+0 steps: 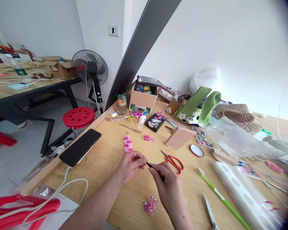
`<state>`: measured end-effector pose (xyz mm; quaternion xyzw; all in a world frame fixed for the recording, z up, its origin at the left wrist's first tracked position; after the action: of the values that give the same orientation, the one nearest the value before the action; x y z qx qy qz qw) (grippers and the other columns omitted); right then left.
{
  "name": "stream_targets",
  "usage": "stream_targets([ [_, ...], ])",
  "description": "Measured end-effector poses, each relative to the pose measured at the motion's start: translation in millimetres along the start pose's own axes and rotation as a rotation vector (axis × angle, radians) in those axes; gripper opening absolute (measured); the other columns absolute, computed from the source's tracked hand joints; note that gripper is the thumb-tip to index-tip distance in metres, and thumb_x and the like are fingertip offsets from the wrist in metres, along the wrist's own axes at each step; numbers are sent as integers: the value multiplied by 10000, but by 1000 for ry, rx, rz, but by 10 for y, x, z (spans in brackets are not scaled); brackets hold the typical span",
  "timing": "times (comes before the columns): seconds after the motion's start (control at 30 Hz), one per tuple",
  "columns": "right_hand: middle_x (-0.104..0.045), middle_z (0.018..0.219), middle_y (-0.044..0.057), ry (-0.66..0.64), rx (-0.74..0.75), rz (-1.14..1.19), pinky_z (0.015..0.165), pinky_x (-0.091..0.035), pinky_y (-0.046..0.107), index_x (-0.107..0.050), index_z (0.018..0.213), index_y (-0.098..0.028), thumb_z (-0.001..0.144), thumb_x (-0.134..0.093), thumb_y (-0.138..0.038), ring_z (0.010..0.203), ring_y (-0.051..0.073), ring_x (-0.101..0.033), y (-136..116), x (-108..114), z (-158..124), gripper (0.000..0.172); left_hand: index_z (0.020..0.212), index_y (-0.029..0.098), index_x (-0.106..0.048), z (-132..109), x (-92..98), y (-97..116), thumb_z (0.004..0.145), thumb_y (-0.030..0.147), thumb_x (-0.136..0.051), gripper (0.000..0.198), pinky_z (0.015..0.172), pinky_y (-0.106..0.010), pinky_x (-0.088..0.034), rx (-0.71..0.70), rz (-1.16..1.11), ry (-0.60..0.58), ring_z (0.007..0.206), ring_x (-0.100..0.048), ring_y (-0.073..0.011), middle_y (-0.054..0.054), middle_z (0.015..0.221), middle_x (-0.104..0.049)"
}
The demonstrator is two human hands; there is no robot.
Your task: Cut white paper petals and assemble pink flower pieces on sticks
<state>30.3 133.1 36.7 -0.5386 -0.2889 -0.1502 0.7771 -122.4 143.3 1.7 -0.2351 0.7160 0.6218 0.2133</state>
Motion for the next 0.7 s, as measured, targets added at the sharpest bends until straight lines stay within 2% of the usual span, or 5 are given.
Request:
stream_targets([
  [0.23, -636, 705, 42, -120, -60, 42, 592, -439, 259, -734, 895, -178, 888, -506, -317, 635, 168, -582, -23, 16, 85, 267, 680, 124, -663, -2, 107, 81, 610, 323, -861, 289, 540, -197, -352, -36, -9, 78, 521, -513, -62, 5, 595, -617],
  [0.37, -644, 710, 41, -47, -74, 19, 608, -430, 262, -726, 883, -173, 871, -516, -334, 640, 168, -567, 19, 99, 202, 265, 982, 136, -677, 1, 112, 101, 680, 383, -814, 413, 518, -190, -345, -88, -29, 86, 537, -520, -64, -14, 695, -653],
  [0.47, -651, 733, 33, -11, -86, -184, 638, -415, 264, -722, 906, -181, 871, -514, -290, 673, 169, -578, 85, 158, 363, 237, 1032, 145, -640, 22, 146, 121, 729, 441, -760, 440, 456, -189, -302, -151, -72, 170, 494, -488, -62, 4, 674, -630],
  [0.57, -685, 813, 40, -121, -146, -489, 657, -397, 255, -725, 910, -192, 881, -499, -211, 753, 174, -617, 164, 121, 546, 229, 935, 143, -632, 37, 187, 153, 742, 470, -735, 394, 436, -191, -296, -237, -129, 290, 451, -443, -59, 37, 584, -574],
  [0.7, -712, 894, 86, -225, -159, -631, 661, -380, 265, -734, 894, -179, 879, -497, -165, 827, 199, -646, 255, -56, 741, 238, 844, 139, -621, 25, 215, 212, 734, 493, -729, 386, 414, -182, -259, -329, -160, 423, 413, -401, -52, 57, 502, -519],
])
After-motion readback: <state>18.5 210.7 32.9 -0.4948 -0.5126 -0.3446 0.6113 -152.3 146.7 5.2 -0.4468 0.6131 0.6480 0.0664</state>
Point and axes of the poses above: each hand's wrist, its own z-axis towards the middle knuckle, its own x-axis out of the back of the hand, y = z × x, the point moved 2 cm from there along z, towards the middle knuckle
